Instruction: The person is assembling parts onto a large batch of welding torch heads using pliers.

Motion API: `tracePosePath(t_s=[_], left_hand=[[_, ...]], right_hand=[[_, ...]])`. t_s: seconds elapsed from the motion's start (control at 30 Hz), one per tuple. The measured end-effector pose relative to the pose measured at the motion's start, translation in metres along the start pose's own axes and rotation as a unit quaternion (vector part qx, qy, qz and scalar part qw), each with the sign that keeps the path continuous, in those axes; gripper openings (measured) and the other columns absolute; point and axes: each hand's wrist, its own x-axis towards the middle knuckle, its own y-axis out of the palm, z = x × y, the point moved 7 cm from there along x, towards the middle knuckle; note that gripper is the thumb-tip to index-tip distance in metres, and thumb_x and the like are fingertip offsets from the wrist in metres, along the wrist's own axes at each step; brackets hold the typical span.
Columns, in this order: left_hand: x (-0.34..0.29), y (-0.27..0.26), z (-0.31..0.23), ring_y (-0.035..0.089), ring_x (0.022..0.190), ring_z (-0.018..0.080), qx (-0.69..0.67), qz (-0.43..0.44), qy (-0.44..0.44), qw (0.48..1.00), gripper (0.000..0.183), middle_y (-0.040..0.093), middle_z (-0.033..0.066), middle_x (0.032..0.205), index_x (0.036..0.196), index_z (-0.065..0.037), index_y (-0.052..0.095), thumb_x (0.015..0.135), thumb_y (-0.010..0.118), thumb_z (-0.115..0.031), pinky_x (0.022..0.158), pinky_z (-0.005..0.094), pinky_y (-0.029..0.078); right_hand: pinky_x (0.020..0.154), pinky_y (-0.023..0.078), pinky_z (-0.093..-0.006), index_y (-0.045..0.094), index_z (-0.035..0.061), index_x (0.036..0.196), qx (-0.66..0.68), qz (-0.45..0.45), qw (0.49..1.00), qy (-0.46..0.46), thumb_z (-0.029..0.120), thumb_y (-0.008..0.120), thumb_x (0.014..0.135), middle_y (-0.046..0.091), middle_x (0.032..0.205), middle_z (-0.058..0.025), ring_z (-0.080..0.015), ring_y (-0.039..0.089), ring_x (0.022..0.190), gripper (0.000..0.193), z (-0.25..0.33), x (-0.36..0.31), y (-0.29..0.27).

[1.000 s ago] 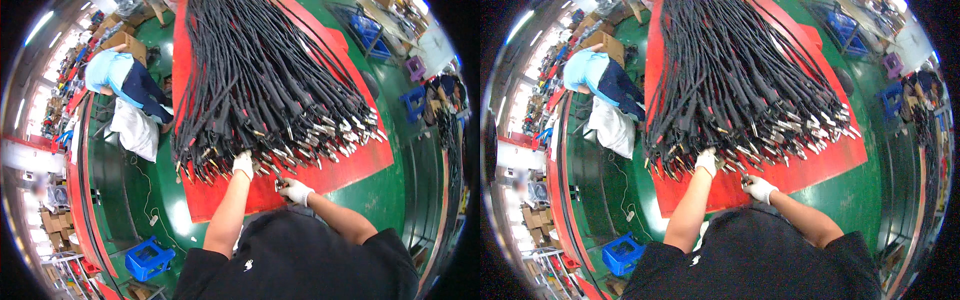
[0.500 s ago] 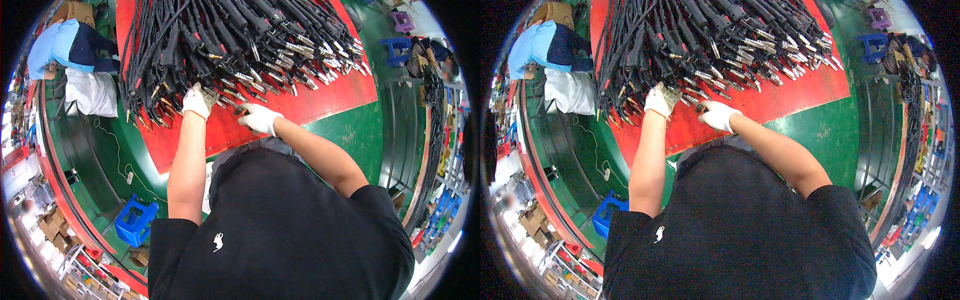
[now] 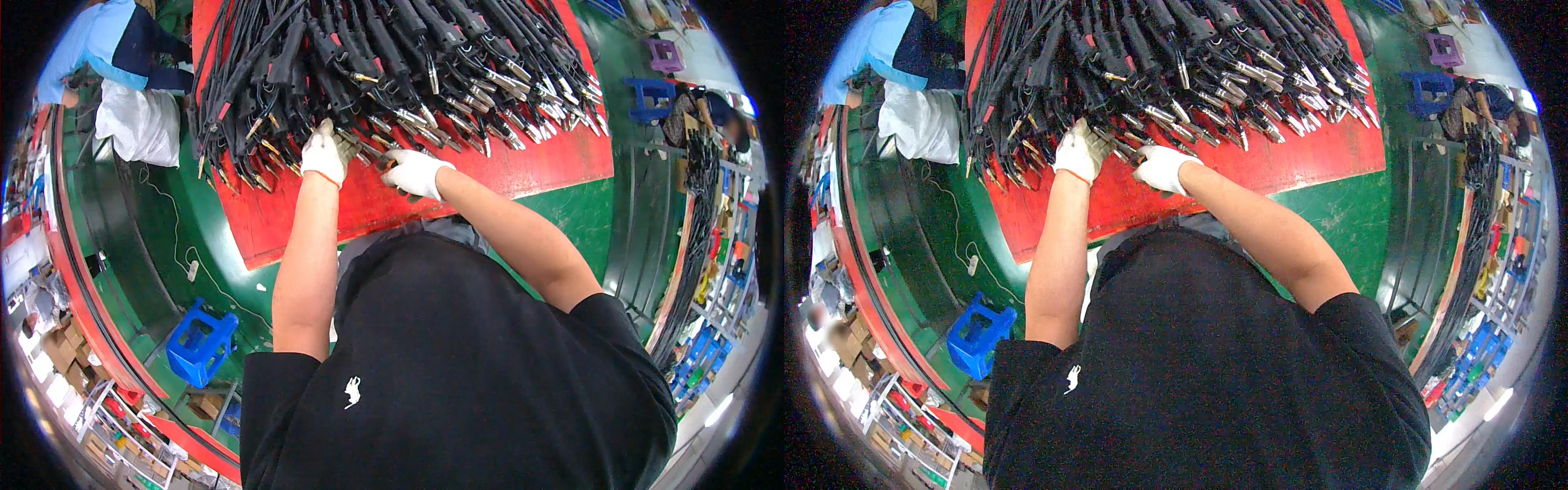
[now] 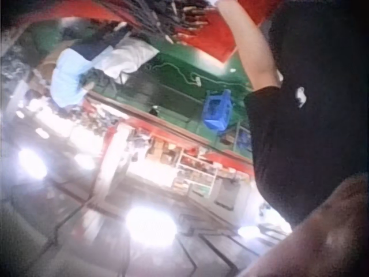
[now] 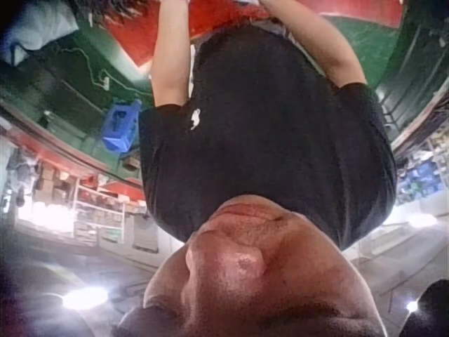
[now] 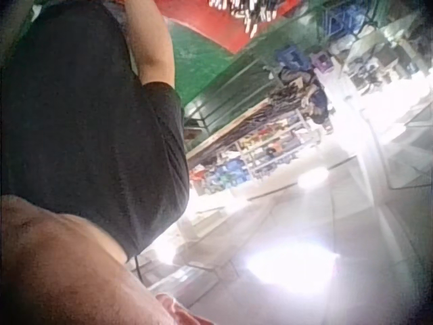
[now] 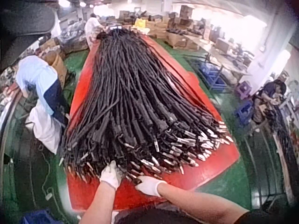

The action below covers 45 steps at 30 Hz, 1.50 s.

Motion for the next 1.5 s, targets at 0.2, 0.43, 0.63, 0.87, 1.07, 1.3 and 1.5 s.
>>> tracePosePath(t_s=[0.2, 0.43, 0.63, 0.87, 1.07, 1.3, 1.5], left_hand=[[0.001, -0.003, -0.001, 0.054, 0.122, 0.0398, 0.032, -0.019, 0.01, 0.999, 0.054, 0.055, 0.0215, 0.137, 0.14, 0.0, 0.044, 0.104, 0.046, -0.041, 0.106, 0.0547, 0.042], [0.045, -0.042, -0.003, 0.066, 0.104, 0.0331, 0.232, -0.025, 0.105, 0.967, 0.036, 0.066, 0.0185, 0.116, 0.133, -0.007, 0.053, 0.101, 0.048, -0.022, 0.087, 0.0481, 0.055], [-0.003, 0.063, -0.04, 0.068, 0.114, 0.0259, 0.88, -0.103, 0.203, 0.418, 0.061, 0.066, 0.0242, 0.12, 0.13, 0.012, 0.049, 0.085, 0.07, -0.022, 0.095, 0.0349, 0.054], [0.043, 0.032, -0.051, 0.068, 0.112, 0.0273, 0.672, -0.137, 0.111, 0.719, 0.07, 0.073, 0.0134, 0.112, 0.122, -0.002, 0.065, 0.105, 0.024, -0.057, 0.091, 0.0392, 0.054], [0.076, 0.008, -0.033, 0.064, 0.119, 0.0309, 0.323, -0.171, -0.005, 0.931, 0.075, 0.066, 0.0162, 0.131, 0.136, -0.001, 0.057, 0.104, 0.028, -0.062, 0.097, 0.0399, 0.051], [0.043, 0.029, -0.057, 0.062, 0.111, 0.0304, 0.142, -0.177, 0.081, 0.97, 0.064, 0.064, 0.0121, 0.127, 0.133, -0.009, 0.058, 0.1, 0.045, -0.061, 0.094, 0.0515, 0.052], [0.025, 0.046, -0.06, 0.069, 0.109, 0.0292, 0.83, -0.15, 0.177, 0.507, 0.048, 0.071, 0.0182, 0.116, 0.121, 0.0, 0.057, 0.1, 0.054, -0.043, 0.094, 0.0384, 0.053]], right_hand=[[0.069, 0.06, -0.0403, 0.054, 0.0035, 0.132, 0.002, 0.016, 1.0, 0.01, 0.026, 0.062, 0.09, 0.065, 0.1, -0.0126, -0.0239, 0.065, 0.087, 0.048, 0.004, 0.007, 0.0], [0.055, 0.053, -0.0386, 0.057, 0.004, 0.125, 0.034, 0.018, 0.999, -0.024, 0.022, 0.061, 0.09, 0.06, 0.081, -0.0075, -0.0206, 0.06, 0.066, 0.04, 0.026, 0.01, 0.007], [0.042, 0.036, -0.0301, 0.048, 0.0133, 0.087, 0.311, 0.14, 0.94, -0.017, 0.018, 0.061, 0.093, 0.044, 0.063, 0.001, -0.0121, 0.042, 0.047, 0.015, 0.019, -0.008, 0.004], [0.041, 0.033, -0.0303, 0.047, 0.0138, 0.085, 0.363, 0.147, 0.92, -0.025, 0.017, 0.061, 0.091, 0.042, 0.063, 0.0022, -0.0107, 0.038, 0.046, 0.015, 0.005, -0.004, 0.004], [0.044, 0.043, -0.0385, 0.057, 0.0008, 0.093, 0.043, -0.059, 0.992, -0.101, 0.017, 0.054, 0.086, 0.055, 0.066, -0.0087, -0.0208, 0.052, 0.049, 0.018, 0.016, 0.0, -0.003], [0.049, 0.043, -0.0363, 0.062, 0.0071, 0.092, 0.144, 0.057, 0.988, -0.021, 0.03, 0.061, 0.089, 0.057, 0.067, -0.0071, -0.0172, 0.056, 0.055, 0.023, -0.071, -0.068, 0.017], [0.088, 0.051, -0.0409, 0.063, 0.0013, 0.114, -0.017, -0.087, 0.996, -0.009, 0.028, 0.062, 0.086, 0.07, 0.107, -0.0218, -0.0343, 0.068, 0.1, 0.038, -0.125, -0.075, -0.025]])
